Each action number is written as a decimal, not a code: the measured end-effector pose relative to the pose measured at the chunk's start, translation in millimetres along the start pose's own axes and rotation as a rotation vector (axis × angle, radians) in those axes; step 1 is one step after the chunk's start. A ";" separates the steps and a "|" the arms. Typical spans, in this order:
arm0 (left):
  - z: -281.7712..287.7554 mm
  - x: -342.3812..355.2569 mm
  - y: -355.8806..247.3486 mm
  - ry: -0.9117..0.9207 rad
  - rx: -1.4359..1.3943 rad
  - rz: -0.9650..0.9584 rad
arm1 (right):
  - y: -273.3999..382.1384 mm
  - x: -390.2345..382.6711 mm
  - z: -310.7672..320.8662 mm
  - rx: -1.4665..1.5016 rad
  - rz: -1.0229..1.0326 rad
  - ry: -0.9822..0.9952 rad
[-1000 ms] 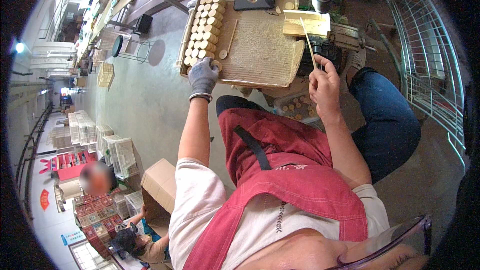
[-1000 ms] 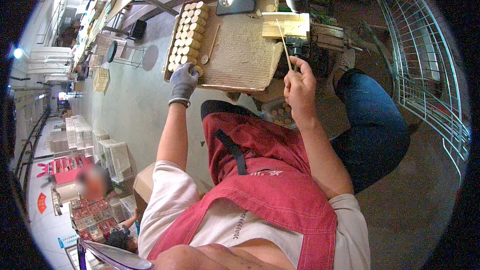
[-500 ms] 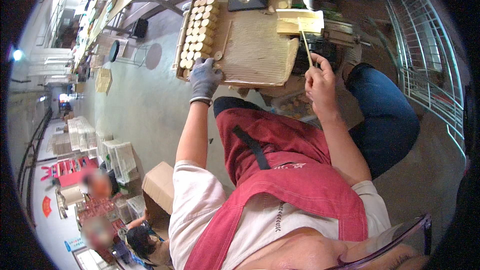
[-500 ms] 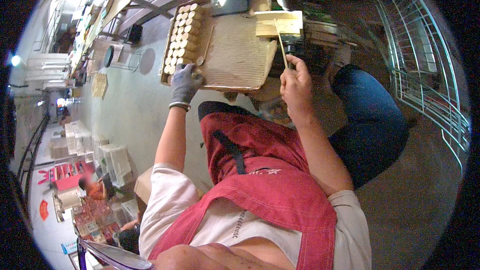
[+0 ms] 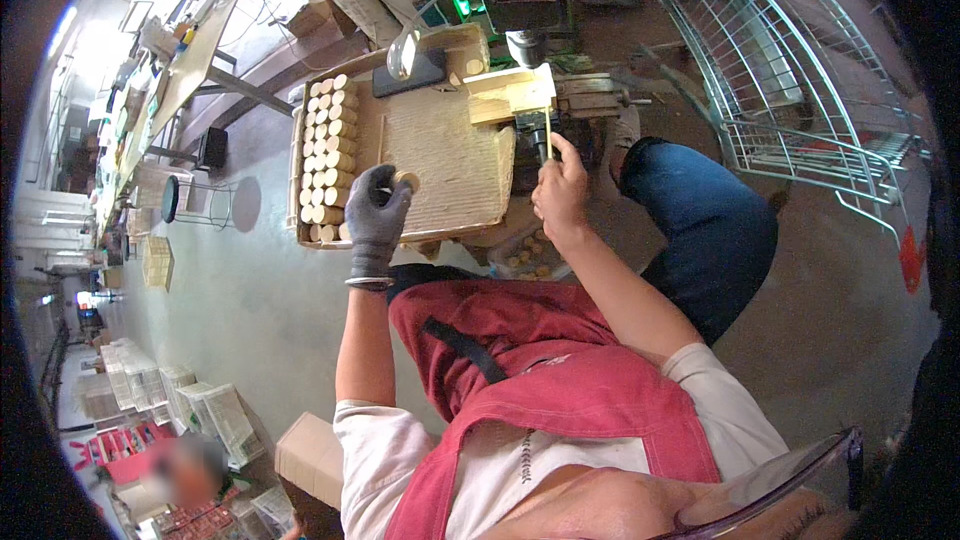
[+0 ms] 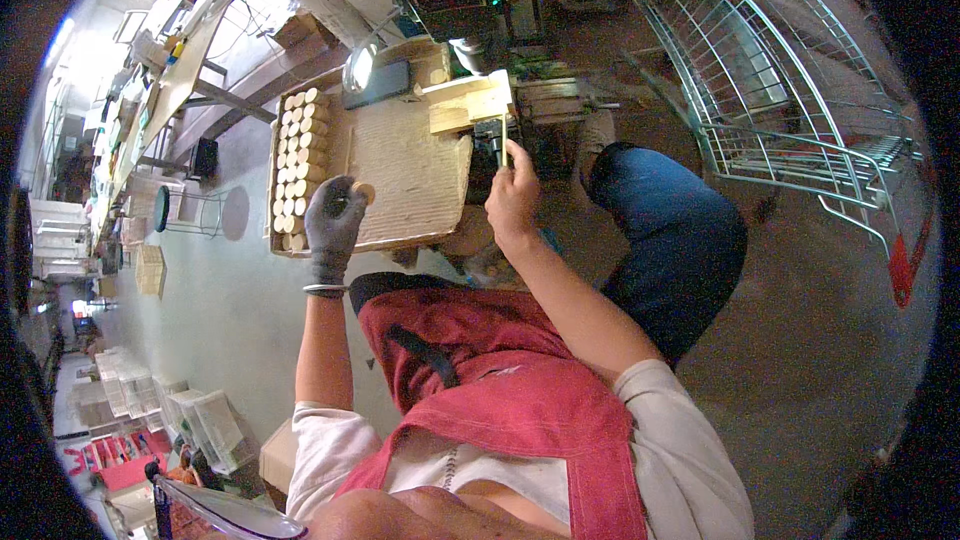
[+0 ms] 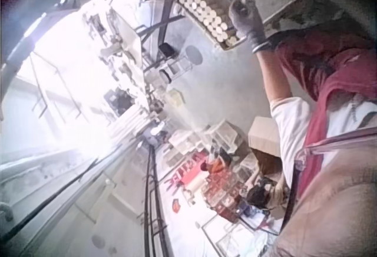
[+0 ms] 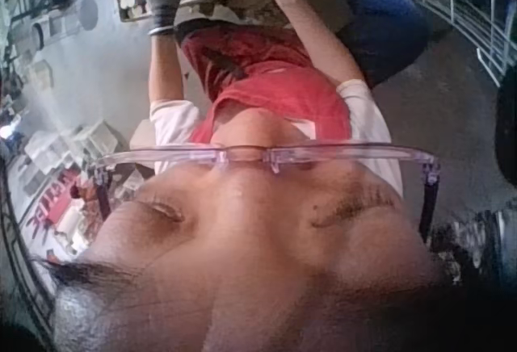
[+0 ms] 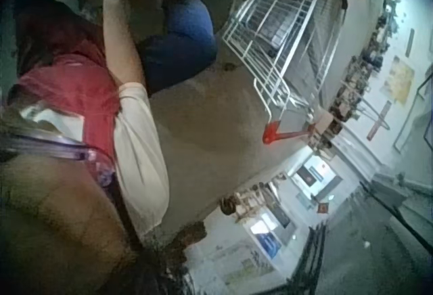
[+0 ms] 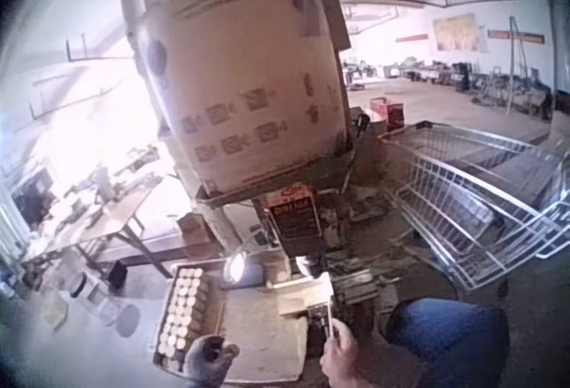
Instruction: The person repeatedly picks up small wooden discs from a tray, places them on a drill press, and uses a wooden stick to shape the disc while the drill spins. After shaping, the disc is returned to the tray. The process is repeated for multiple discs.
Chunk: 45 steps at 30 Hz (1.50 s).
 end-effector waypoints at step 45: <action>-219.7 34.0 -62.3 0.109 -0.510 0.276 | 51.5 -22.7 39.7 0.305 -0.186 0.095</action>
Point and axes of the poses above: each hand's wrist, its own x-axis towards the middle knuckle, its own z-axis out of the back of the hand, y = z × x, the point moved 10 cm from there along x, towards the middle knuckle, and after that the axes turned 14 degrees about -y, right-handed, at the moved point
